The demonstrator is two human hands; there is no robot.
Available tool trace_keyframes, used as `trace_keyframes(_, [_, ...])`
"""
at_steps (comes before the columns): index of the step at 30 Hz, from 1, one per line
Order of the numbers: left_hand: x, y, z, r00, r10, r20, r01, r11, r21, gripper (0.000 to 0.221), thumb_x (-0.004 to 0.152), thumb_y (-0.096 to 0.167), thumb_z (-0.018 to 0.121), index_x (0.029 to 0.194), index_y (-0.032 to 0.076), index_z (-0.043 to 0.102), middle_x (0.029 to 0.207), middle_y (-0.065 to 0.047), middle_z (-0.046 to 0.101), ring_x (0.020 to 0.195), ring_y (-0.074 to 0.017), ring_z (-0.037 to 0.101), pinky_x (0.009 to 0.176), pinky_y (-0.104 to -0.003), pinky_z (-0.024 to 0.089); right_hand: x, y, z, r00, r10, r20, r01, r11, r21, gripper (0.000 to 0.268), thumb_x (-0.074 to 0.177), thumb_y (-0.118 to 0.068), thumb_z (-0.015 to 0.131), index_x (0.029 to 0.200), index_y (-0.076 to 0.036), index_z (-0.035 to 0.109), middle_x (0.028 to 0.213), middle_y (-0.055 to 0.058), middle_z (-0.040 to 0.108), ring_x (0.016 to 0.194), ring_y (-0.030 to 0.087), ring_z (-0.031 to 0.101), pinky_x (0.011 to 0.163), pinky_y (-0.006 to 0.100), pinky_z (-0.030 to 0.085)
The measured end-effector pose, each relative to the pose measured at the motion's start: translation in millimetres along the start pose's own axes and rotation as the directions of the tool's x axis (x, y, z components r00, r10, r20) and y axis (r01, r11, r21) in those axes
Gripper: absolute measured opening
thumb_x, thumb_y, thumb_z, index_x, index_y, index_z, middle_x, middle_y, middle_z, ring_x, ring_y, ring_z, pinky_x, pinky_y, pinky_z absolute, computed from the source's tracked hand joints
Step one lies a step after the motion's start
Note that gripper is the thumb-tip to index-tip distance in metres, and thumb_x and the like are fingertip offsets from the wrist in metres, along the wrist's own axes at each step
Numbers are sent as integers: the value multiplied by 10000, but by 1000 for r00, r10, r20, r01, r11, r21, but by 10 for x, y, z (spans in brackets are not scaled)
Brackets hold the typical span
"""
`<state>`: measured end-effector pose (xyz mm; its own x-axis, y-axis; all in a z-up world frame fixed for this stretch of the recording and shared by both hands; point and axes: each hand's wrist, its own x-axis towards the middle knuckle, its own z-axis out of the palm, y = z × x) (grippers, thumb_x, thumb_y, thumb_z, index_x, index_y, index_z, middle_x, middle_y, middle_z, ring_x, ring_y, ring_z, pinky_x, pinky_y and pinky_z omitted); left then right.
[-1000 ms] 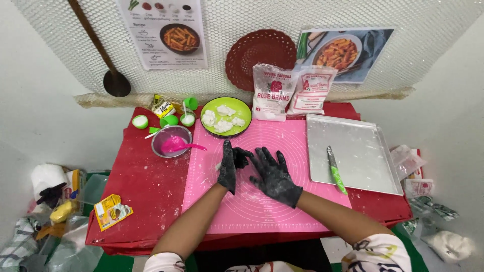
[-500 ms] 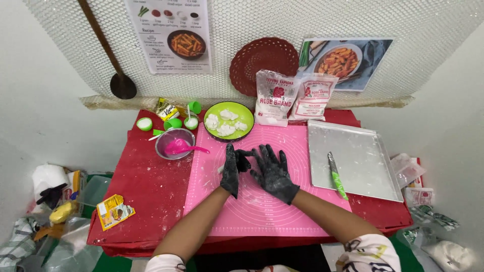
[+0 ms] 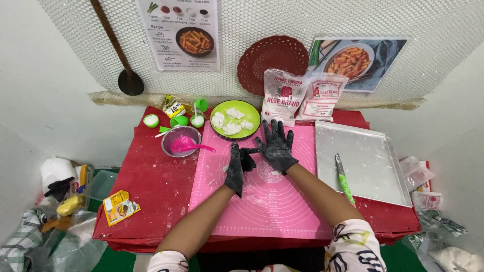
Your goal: Shaping small portions of dough into cylindrical pieces and arranging them on a tray.
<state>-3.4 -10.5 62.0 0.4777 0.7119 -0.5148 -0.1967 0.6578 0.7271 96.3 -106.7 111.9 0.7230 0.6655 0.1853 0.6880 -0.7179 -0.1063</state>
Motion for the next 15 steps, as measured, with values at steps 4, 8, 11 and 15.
trace_keyframes(4, [156,-93,-196,918,109,382,-170,977,131,794,958,717,298,1256,55,620,600,-283,662,542,-388,714,391,-395,558,-170,30,52,994,-19,107,16,1000,23,753,1005,-737,216,1654,-387,61,1730,32,105,1591,262,61,1223,616,28])
trace_keyframes(8, [173,41,-266,770,47,636,-227,952,205,890,903,709,289,1279,34,731,592,-212,686,558,-265,738,431,-297,576,-333,217,471,981,-172,-85,147,957,-249,685,1040,-651,195,1660,-384,73,1729,4,116,1575,186,109,1194,526,105])
trace_keyframes(11, [161,-7,-235,787,116,606,-275,945,177,930,947,741,185,1213,78,780,577,-224,685,517,-277,725,413,-297,567,-703,112,117,984,-178,6,178,980,-87,734,1020,-684,230,1660,-353,91,1710,17,176,1567,217,146,1203,542,120])
trace_keyframes(15, [-100,120,-210,843,202,498,-332,924,188,893,954,763,208,1145,142,822,597,-210,707,527,-270,729,441,-295,583,-1214,-79,-591,965,-255,58,260,957,-127,750,1005,-652,283,1658,-335,95,1709,33,178,1564,237,147,1196,557,112])
